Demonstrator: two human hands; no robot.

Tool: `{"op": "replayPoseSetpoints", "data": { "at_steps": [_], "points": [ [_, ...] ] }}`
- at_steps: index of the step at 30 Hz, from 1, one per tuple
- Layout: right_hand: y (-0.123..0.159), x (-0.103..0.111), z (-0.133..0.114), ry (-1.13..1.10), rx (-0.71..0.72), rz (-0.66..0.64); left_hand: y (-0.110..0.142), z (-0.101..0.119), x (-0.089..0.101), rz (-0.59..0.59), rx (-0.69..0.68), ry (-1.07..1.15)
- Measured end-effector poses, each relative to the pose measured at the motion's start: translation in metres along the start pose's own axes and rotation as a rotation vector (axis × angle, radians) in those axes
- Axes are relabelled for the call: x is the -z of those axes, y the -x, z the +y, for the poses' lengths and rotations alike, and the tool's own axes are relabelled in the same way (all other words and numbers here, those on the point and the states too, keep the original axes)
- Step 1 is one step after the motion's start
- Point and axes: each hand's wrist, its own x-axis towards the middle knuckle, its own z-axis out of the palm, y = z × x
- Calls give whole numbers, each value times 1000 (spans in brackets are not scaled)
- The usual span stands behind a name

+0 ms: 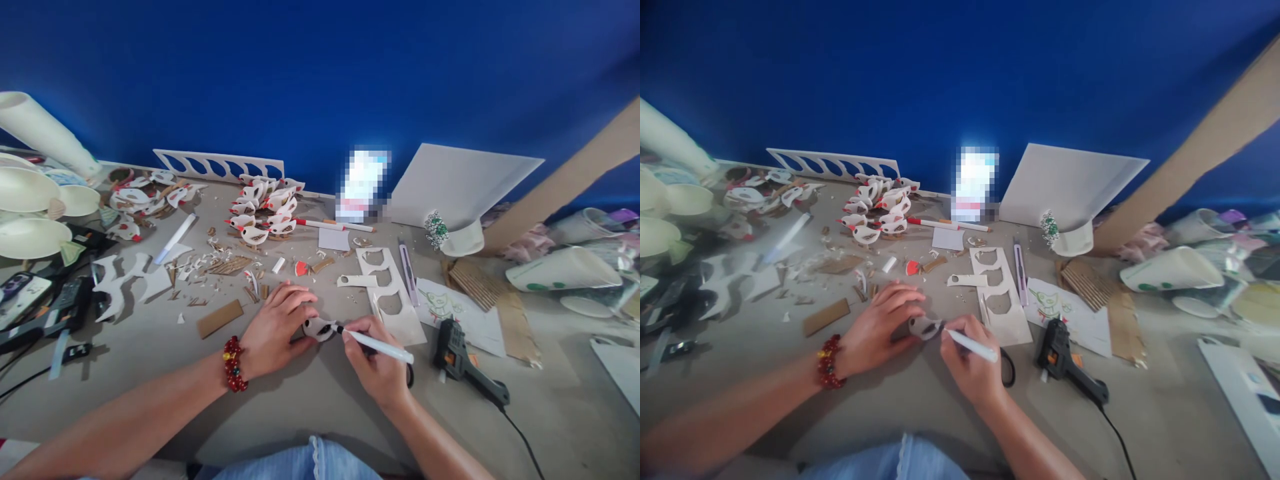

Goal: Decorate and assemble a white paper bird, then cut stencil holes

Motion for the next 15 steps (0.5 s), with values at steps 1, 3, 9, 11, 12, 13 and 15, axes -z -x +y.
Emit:
{"op": "replayPoseSetpoints", "data": {
  "at_steps": [1,3,9,11,12,13,15],
  "points": [
    [0,0,0,-2,-17,22,0,0,0,3,-3,2],
    [0,1,-1,-1,-21,45,0,0,0,4,-7,0],
    [-1,2,-3,24,47,-20,-1,0,0,1,-6,-12],
    [-1,2,-1,18,1,24,-1,1,0,1,-5,-7],
    [0,2,-1,11,-16,42,-1,1,1,0,-5,-5],
    [0,2,0,4,-22,47,-1,1,1,0,-6,-3],
    [0,2,0,4,1,11,0,0,0,-1,-8,-3]
  ]
}}
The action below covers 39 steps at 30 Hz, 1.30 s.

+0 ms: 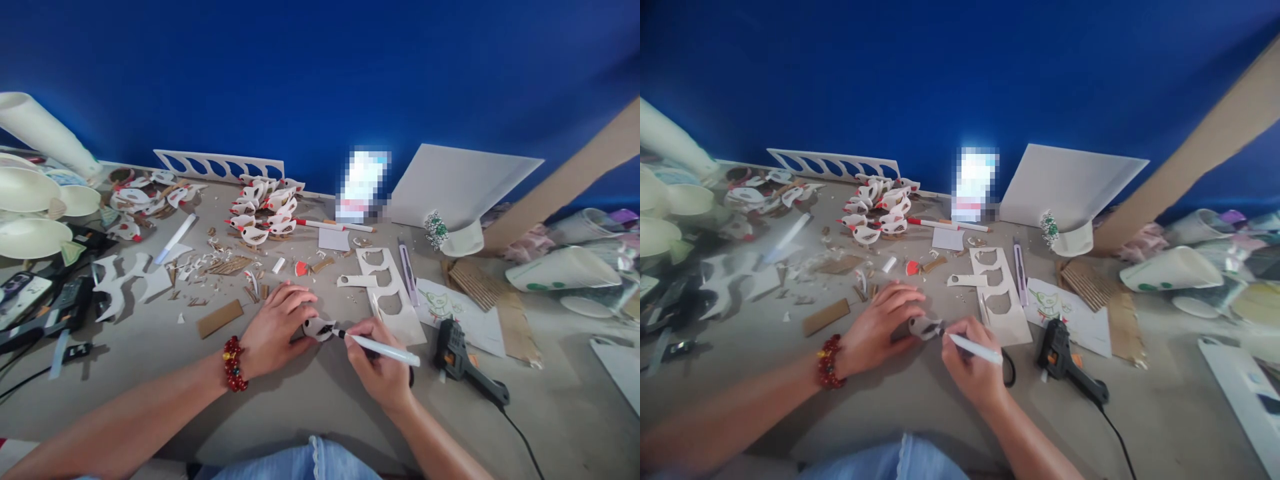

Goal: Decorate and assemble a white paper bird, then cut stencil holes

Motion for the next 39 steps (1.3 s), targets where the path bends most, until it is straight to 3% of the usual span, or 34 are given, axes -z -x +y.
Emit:
{"op": "replayPoseSetpoints", "data": {
  "at_steps": [3,8,11,15,20,31,34,39],
  "points": [
    [1,0,0,13,23,-46,0,0,-1,-1,2,-4],
    [3,1,5,-49,-85,106,1,-1,0,-2,2,1],
    [2,2,7,-90,-98,124,1,-1,1,18,-15,9],
    [-4,2,5,-34,-18,117,3,1,3,82,-56,-2],
    [-7,1,3,-72,28,32,5,4,4,82,-99,-34],
    [-3,2,0,-309,-74,-13,5,4,4,131,-97,-29],
    [-3,4,-3,-257,-5,43,5,2,6,156,-75,9],
    [-4,9,-13,-75,302,133,6,6,13,144,25,225]
  ]
}}
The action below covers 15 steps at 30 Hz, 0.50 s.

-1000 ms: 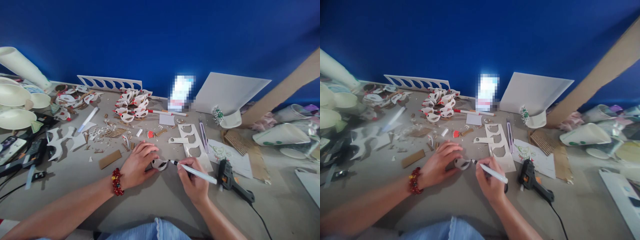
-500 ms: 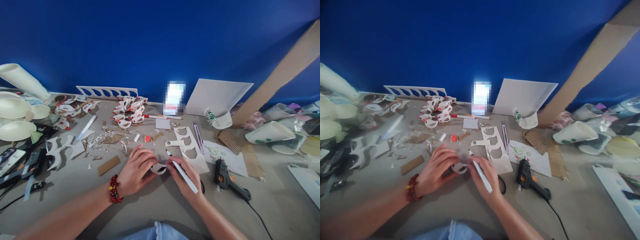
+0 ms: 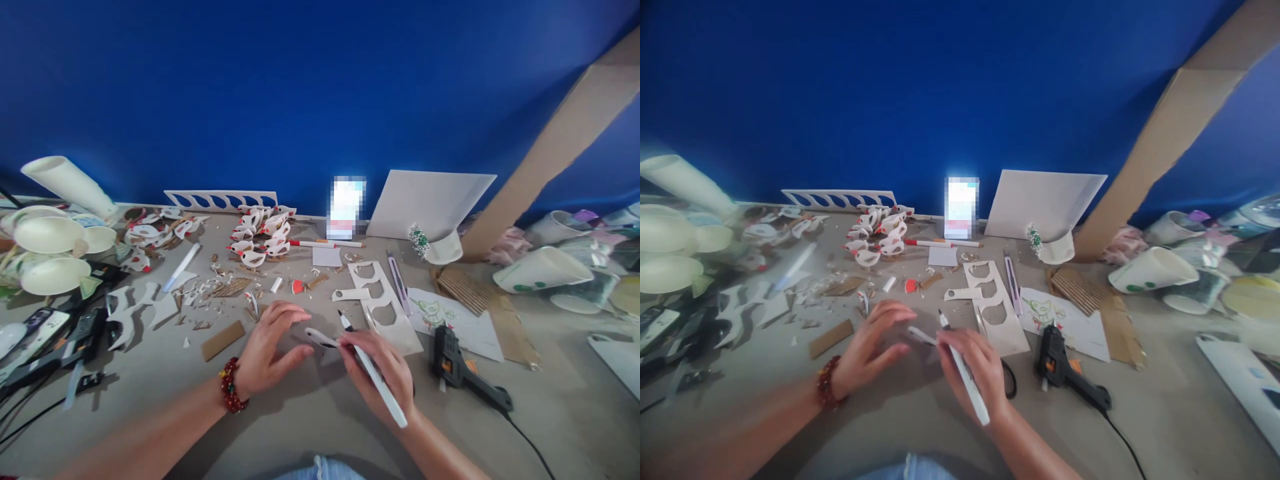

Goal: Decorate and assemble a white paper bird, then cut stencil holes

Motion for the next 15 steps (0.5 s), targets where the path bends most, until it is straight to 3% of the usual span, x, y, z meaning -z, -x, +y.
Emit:
{"op": "replayPoseSetpoints", "data": {
  "at_steps": [4,9,15],
  "points": [
    [2,1,0,139,165,-18,-2,5,3,-10,36,86],
    [8,3,6,233,290,-75,-3,5,5,-51,62,41],
    [9,4,6,259,311,-67,-3,4,7,-80,40,22]
  ]
}}
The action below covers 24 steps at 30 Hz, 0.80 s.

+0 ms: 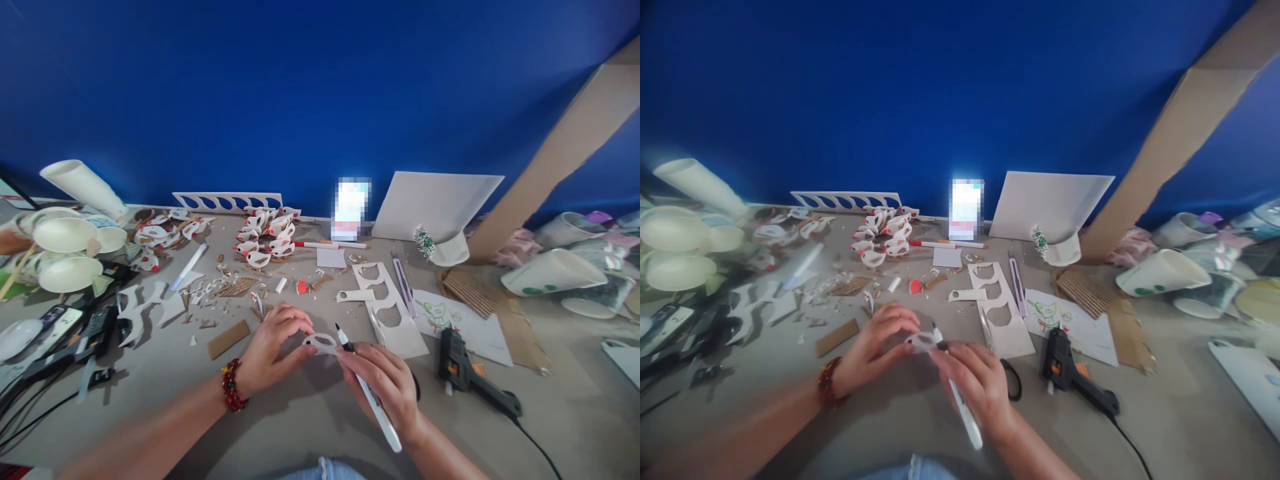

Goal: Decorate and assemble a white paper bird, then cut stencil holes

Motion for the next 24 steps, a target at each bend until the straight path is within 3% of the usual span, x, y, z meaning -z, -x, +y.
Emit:
{"op": "replayPoseSetpoints", "data": {
  "at_steps": [5,12,20,24],
  "points": [
    [0,-2,1,-5,10,71,1,2,0,13,-33,-12],
    [1,-3,-1,-51,42,67,0,-4,-1,59,-56,78],
    [-5,-1,-10,-166,86,40,0,-9,-3,41,-43,672],
    [-11,5,-14,-295,47,73,-1,-8,-3,-22,63,974]
  ]
}}
